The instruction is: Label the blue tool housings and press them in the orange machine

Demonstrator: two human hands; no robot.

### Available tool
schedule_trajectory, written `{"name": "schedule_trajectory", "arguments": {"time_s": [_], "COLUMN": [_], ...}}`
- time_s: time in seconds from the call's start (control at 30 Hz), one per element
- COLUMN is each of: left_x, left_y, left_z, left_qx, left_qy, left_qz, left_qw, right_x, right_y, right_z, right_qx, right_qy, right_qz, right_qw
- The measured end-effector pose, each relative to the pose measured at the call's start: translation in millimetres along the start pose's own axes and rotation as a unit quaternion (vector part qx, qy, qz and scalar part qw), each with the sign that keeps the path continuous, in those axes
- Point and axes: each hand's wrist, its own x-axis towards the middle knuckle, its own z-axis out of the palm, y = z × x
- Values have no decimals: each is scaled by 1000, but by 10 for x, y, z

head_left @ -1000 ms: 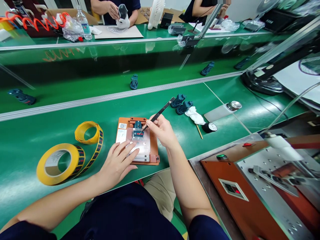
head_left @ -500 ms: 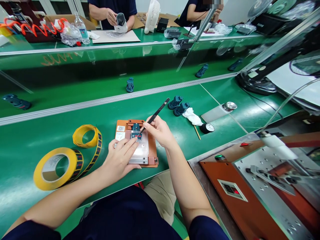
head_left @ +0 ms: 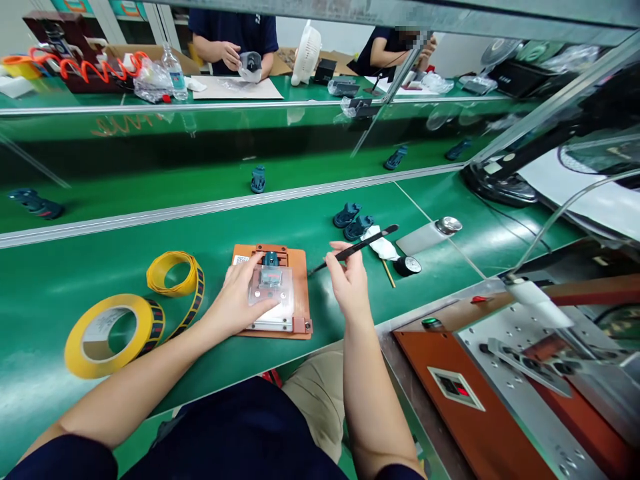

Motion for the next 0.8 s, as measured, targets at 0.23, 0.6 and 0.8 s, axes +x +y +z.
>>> {"name": "schedule_trajectory", "arguments": {"time_s": [0.23, 0.6, 0.8], "left_x": [-649, -969, -972], "left_y": [11, -101, -139], "left_z": [-15, 140, 169], "left_qx": [-2, -9, -31], "left_qy": [162, -76, -64], "left_qz": [335, 391, 391], "left_qw": [928, 917, 918], "right_x": [-300, -299, -238], "right_y": [566, 11, 178], "right_z": [-233, 72, 233], "right_qx": [-320, -146, -120], "right_qy": [-46, -277, -334], "right_qz": [-92, -196, -199], "right_qw": [942, 929, 913]}}
